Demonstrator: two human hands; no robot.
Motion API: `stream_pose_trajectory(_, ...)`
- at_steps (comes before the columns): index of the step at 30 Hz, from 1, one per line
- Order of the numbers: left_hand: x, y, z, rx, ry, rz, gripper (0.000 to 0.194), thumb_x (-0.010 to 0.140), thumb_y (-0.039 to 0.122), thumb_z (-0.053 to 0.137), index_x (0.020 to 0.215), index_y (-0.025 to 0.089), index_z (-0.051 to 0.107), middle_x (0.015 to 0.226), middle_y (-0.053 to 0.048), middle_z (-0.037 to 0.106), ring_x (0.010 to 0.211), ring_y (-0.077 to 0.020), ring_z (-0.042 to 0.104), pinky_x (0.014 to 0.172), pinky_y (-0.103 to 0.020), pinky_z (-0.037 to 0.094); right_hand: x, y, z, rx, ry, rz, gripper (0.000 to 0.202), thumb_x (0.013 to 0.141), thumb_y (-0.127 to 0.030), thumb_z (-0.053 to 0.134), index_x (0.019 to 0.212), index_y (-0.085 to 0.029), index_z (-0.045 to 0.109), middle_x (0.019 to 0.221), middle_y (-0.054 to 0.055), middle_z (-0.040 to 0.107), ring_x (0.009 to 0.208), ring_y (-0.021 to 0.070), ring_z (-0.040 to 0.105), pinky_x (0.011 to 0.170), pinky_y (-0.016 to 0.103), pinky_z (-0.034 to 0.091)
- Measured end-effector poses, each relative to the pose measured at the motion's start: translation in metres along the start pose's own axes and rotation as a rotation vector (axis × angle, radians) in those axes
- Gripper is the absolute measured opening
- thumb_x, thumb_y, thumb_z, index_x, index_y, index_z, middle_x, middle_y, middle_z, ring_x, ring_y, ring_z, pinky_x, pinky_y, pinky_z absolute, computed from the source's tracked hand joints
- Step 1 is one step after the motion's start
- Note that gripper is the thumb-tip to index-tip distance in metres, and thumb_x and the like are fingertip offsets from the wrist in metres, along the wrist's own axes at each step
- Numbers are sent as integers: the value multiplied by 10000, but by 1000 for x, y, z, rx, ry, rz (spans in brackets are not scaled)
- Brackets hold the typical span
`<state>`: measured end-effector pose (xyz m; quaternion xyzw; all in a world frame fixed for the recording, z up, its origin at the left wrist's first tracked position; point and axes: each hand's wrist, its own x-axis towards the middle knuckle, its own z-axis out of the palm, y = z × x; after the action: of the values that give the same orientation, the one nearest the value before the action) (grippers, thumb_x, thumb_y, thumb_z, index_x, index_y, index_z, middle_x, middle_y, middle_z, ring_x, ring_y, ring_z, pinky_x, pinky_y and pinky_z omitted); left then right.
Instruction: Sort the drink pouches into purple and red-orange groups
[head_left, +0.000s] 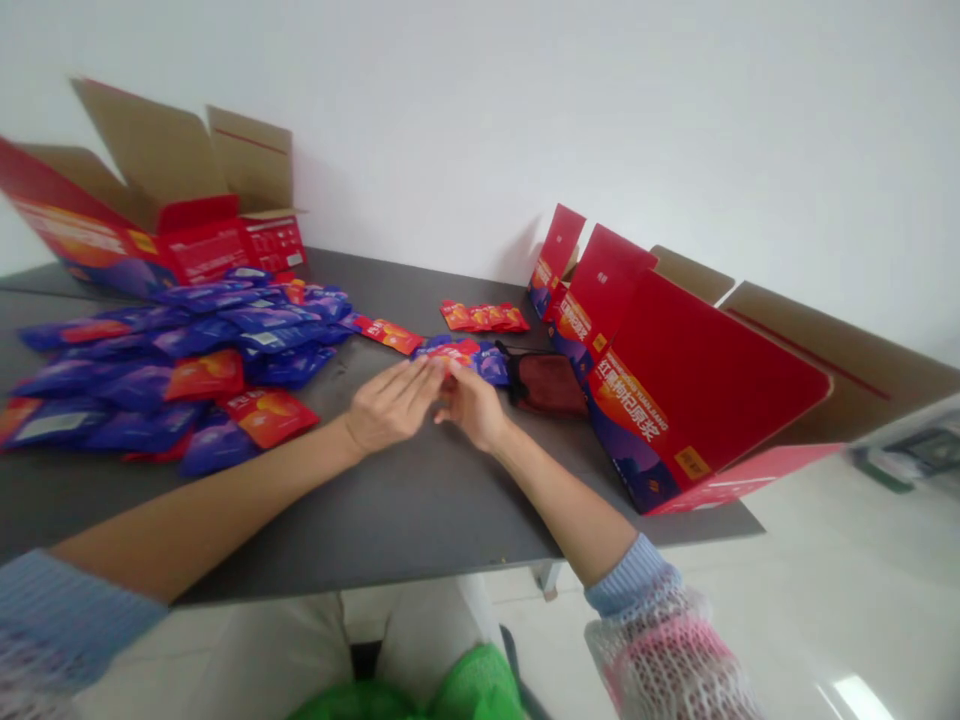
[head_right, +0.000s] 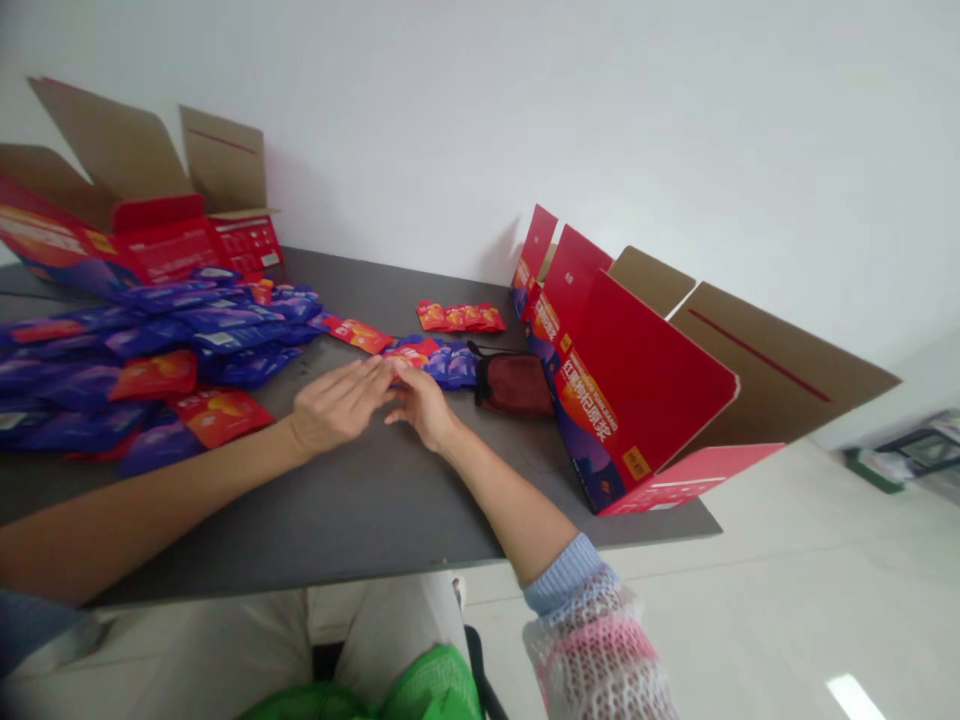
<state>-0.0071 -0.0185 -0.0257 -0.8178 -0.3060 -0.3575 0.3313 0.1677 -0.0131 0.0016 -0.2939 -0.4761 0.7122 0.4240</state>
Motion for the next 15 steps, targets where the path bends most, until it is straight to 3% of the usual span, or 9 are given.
stream_pose_trajectory(5, 2, 21, 17, -165, 3, 27, 455, 953, 260, 493, 1374, 122, 597, 1291, -155, 681, 1208, -267, 653, 1019, -383, 536, 7, 6, -19, 55, 231, 91, 346, 871, -539, 588, 824, -197, 590, 663, -16, 595, 584, 121, 538, 513, 227, 386)
stream_pose_trajectory(7, 5, 28, 13, -240, 33, 9, 530, 916, 336, 548, 1402, 126, 570, 1293, -164, 681, 1205, -293, 652, 1012, -407, 541, 8, 9, -23, 68, 291, 8, 348, 850, -540, 637, 829, -194, 604, 692, -7, 636, 643, 135, 589, 612, 255, 454)
stream_pose_trajectory(9, 8, 34, 5, -318, 81, -64, 584, 884, 345, 573, 1433, 148, 533, 1307, -159, 674, 1207, -305, 647, 1008, -430, 541, 5, 10, -22, 69, 269, -121, 351, 821, -535, 691, 882, -196, 628, 761, 6, 685, 747, 156, 646, 736, 284, 501)
stream_pose_trajectory(13, 10, 38, -10, -551, 149, -454, 699, 848, 369, 618, 1492, 171, 429, 1397, -161, 598, 1218, -307, 613, 901, -422, 583, -5, 7, -16, 19, 221, -248, 409, 793, -579, 720, 939, -205, 641, 813, 6, 713, 798, 163, 669, 798, 301, 528)
stream_pose_trajectory(15, 9, 37, -13, -763, 75, -691, 642, 868, 416, 604, 1444, 157, 485, 1327, -157, 640, 1105, -280, 657, 768, -360, 600, -9, 5, -14, -2, 211, -292, 429, 782, -602, 721, 926, -207, 633, 822, -2, 711, 761, 148, 655, 768, 286, 532)
